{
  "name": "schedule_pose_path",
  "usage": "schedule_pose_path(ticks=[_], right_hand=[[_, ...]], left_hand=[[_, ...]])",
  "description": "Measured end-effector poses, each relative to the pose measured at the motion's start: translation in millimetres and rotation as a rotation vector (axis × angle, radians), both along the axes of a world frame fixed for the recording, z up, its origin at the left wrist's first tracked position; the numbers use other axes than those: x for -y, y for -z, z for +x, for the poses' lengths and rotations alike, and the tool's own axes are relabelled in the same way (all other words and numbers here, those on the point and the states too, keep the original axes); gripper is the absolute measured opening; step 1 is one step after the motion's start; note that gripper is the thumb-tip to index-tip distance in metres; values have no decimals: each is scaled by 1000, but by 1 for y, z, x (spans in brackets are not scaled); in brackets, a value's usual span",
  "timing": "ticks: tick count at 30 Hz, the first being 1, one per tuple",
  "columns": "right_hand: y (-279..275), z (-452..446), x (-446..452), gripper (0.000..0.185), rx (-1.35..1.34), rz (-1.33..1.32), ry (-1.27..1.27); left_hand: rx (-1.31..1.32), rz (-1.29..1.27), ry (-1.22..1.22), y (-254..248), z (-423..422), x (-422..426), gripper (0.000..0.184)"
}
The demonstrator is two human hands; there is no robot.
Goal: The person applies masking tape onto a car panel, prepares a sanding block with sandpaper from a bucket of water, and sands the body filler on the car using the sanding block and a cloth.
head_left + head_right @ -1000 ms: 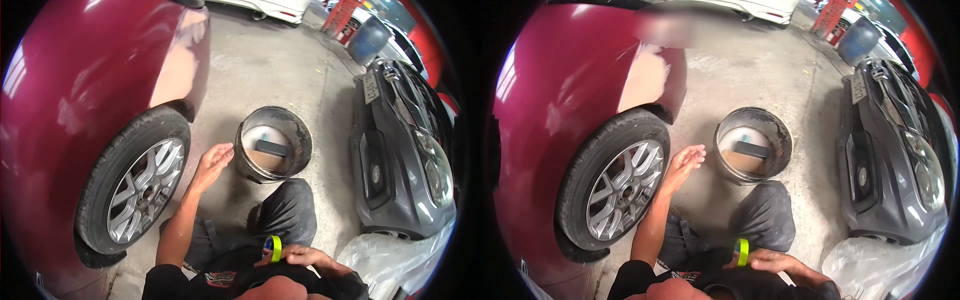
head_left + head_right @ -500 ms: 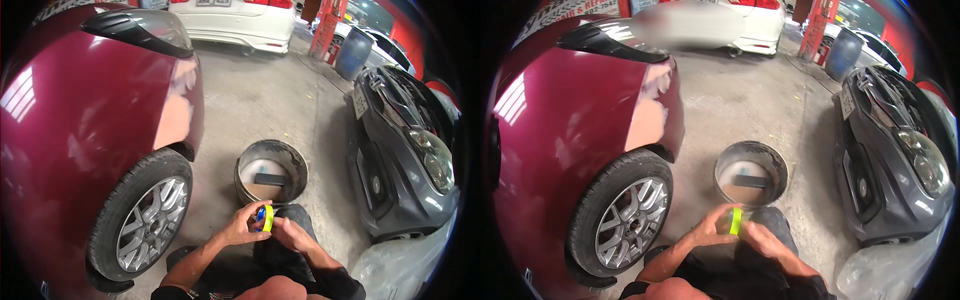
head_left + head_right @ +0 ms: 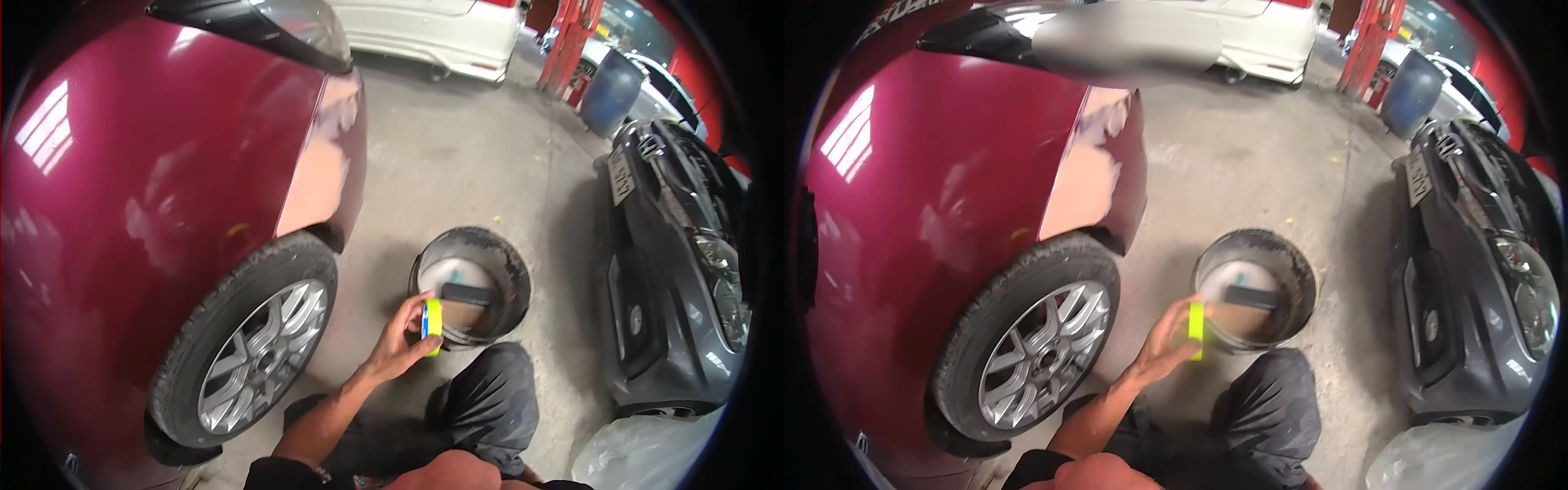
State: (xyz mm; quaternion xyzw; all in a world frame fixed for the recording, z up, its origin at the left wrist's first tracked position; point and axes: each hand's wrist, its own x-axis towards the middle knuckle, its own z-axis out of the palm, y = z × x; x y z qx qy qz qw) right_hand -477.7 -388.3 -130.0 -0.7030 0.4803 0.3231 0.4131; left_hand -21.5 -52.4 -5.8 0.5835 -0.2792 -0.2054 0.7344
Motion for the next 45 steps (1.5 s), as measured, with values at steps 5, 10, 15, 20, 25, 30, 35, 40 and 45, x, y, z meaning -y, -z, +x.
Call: schedule_pose_path(ticks=[5, 10, 15, 20, 25, 30, 35, 40, 45], right_hand=[[-25, 18, -10, 47, 39, 133, -81], [-46, 21, 21, 43, 233, 305, -282], [-90, 29, -5, 35, 122, -38, -509], [-88, 21, -47, 39, -52, -275, -763], [-103, 36, -23, 39, -123, -14, -683], [-125, 72, -10, 40, -236, 235, -976], [-151, 178, -42, 40, -38, 618, -1347], [-210, 288, -125, 55, 581, 906, -771], [-131, 244, -155, 73, 486, 1155, -1192]], left_hand=[[-85, 26, -62, 4, 5, -2, 77], [-132, 19, -79, 5, 8, -7, 78], [-84, -78, -77, 2, 12, -9, 84], [-120, -53, -119, -9, 13, -12, 82], [-174, -83, -109, 5, 16, -8, 77], [-187, -141, -122, 3, 19, -10, 76], [-167, -117, -152, 2, 22, -15, 73], [-183, -156, -157, 10, 25, -14, 72], [-175, -87, -208, 8, 24, -19, 70]])
